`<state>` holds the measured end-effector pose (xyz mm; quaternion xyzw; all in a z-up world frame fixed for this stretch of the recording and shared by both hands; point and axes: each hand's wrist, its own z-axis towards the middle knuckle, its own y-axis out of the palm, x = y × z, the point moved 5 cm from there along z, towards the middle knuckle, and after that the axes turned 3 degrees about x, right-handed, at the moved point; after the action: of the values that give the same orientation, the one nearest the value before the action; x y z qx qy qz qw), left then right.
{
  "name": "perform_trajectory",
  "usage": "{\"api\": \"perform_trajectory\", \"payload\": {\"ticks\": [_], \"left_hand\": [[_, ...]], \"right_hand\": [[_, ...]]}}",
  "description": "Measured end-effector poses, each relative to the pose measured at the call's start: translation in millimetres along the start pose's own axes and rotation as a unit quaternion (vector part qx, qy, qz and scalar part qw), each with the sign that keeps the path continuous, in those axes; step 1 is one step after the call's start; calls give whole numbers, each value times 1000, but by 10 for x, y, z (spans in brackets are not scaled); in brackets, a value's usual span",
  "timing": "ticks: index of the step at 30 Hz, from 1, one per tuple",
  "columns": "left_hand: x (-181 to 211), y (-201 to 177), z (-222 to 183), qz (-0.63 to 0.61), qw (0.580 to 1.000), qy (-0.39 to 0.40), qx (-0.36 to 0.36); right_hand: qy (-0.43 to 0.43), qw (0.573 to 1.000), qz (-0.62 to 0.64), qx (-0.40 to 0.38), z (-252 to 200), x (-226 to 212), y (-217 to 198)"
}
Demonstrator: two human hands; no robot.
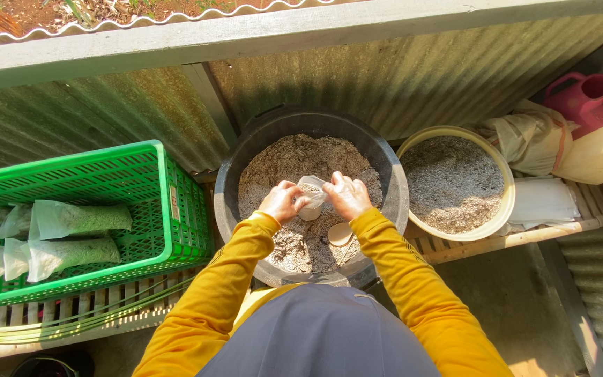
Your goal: The person scoops a granular material from a large black basin into a small plastic bag using a wooden spoon. The person holds the bag open with one hand while filling it with the other. The filled bag is then placed into a green crate.
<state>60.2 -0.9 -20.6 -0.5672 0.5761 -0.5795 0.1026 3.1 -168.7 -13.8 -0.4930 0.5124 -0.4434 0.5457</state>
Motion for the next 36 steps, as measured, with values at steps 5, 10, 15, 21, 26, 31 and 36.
{"api": "perform_trajectory", "payload": {"ticks": [5,10,15,21,26,31,36], "left_hand": [[143,-205,-82,203,973,92,62],[371,-634,-116,117,922,221,297],[511,-713,-93,156,908,255,294],[545,-588,-98,159,908,238,306],[555,-552,-119,169,901,223,330],[589,-506,-65,178,898,239,324],[539,-495,-28,145,895,234,352]], "right_hand": [[-54,987,-60,138,-70,2,-336],[4,970,-44,239,-195,164,-887],[-31,966,-52,251,-295,21,-1132],[-16,966,-29,255,-336,33,-1136],[-8,960,-30,279,-402,58,-1081],[-3,961,-44,274,-300,160,-1138],[-6,954,-47,296,-315,204,-1100]]}}
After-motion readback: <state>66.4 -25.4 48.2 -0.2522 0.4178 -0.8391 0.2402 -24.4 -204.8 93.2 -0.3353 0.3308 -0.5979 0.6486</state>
